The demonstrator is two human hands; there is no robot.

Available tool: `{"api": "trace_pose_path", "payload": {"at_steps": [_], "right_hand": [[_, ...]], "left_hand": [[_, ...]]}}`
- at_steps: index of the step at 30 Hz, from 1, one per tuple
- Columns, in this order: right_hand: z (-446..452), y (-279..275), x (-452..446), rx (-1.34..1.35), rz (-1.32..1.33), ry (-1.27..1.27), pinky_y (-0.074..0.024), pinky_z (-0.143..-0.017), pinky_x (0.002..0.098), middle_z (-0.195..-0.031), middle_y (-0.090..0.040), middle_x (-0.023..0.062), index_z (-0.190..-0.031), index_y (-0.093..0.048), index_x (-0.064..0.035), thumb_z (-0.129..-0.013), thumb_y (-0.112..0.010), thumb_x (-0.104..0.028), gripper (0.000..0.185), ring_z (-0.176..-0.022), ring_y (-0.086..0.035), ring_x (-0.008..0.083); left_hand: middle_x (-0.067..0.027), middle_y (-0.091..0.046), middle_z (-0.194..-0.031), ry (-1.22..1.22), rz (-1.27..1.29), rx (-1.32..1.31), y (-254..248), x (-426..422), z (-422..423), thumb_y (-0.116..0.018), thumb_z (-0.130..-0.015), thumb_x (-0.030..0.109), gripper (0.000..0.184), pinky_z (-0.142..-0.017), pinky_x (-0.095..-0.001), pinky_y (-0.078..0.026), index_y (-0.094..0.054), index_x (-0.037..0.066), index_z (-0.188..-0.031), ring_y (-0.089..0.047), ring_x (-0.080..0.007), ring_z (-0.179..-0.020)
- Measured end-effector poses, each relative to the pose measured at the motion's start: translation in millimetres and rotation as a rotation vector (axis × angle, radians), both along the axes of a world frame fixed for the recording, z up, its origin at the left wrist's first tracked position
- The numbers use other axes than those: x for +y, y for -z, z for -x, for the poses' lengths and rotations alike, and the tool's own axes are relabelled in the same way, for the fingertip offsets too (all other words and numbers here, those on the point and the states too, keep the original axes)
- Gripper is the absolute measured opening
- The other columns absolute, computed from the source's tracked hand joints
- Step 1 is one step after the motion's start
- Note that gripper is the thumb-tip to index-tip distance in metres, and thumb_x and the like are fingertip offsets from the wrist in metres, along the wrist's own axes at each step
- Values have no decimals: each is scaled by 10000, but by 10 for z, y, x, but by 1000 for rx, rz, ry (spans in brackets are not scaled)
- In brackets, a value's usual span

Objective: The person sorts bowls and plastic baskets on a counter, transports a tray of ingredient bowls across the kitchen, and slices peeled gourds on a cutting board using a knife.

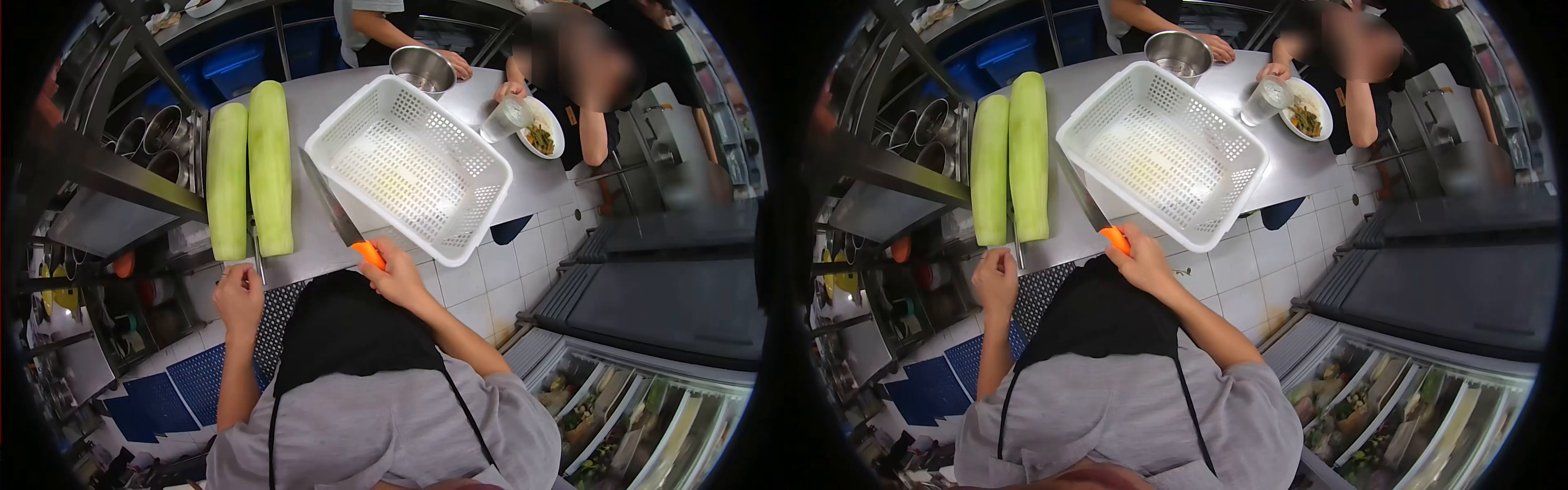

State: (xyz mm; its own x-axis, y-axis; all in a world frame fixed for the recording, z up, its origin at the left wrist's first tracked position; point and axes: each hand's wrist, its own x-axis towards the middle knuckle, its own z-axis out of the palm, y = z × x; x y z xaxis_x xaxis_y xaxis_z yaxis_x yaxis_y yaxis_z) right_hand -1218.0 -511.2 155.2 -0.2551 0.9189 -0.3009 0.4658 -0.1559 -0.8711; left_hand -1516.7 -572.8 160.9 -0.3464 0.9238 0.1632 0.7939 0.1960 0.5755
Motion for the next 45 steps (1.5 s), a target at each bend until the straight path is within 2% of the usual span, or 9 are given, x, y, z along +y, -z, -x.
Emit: {"api": "trace_pose_path", "payload": {"at_steps": [8,10,12,19,31,34,38,41,45], "right_hand": [[313,14,154,-40,-27,-11,-502,-819,532,-954,-687,277,-1219,-606,-24,-899,-684,-254,402,-901,-664,485],[299,435,238,-100,-79,-5,-530,-613,380,-836,-650,132,-1234,-614,-17,-925,-644,-159,342,-718,-642,251],[414,462,248,7,40,8,-553,-512,305,-812,-628,61,-1246,-617,-14,-939,-619,-105,320,-647,-625,136],[754,411,346,230,196,133,-559,-544,308,-891,-628,43,-1266,-607,10,-945,-652,-105,344,-689,-611,131],[908,534,471,-398,-465,-213,-558,-754,467,-1073,-670,261,-1355,-539,9,-834,-817,-255,647,-853,-702,393],[918,406,514,-463,-353,-283,-560,-788,478,-1151,-634,297,-1384,-513,22,-833,-824,-287,704,-937,-692,412],[848,272,483,-329,-398,-376,-569,-807,459,-1126,-641,275,-1440,-482,19,-856,-807,-307,743,-936,-689,380],[794,263,479,-327,-410,-416,-539,-799,443,-1010,-679,197,-1437,-518,-12,-834,-822,-350,755,-888,-678,343],[752,207,458,-265,-457,-502,-540,-787,440,-1036,-663,204,-1458,-497,-14,-857,-801,-323,741,-889,-668,334]], "left_hand": [[-200,-702,-974,16,103,85,381,-38,-231,-735,-860,218,393,-775,-468,-546,-673,-19,-1167,-698,-372,-858],[-216,-696,-984,-2,81,50,544,-36,-130,-749,-847,220,423,-785,-476,-542,-654,-35,-1171,-689,-395,-888],[-226,-686,-938,-48,67,18,593,-38,-138,-744,-835,188,344,-770,-484,-534,-650,-31,-1082,-677,-421,-861],[-187,-677,-802,-125,268,-215,25,-101,-79,-728,-826,209,299,-690,-495,-526,-635,3,-1021,-672,-390,-731],[-188,-683,-777,-46,-42,-166,-513,-358,288,-665,-809,143,167,-630,-436,-519,-698,-17,-840,-669,-369,-694],[-157,-708,-751,-169,51,-269,-738,-399,349,-653,-819,125,157,-612,-359,-493,-712,-20,-812,-672,-286,-669],[-10,-623,-670,-266,-146,-683,-190,-665,574,-643,-846,83,121,-530,-290,-430,-695,-21,-811,-564,-120,-593],[4,-518,-605,-480,-75,-1388,-106,-981,743,-623,-865,89,119,-459,-258,-341,-656,-6,-802,-493,-95,-555],[14,-472,-663,-680,-573,-1675,252,-1515,1000,-566,-914,188,203,-447,-242,-296,-612,-4,-962,-413,-91,-537]]}}
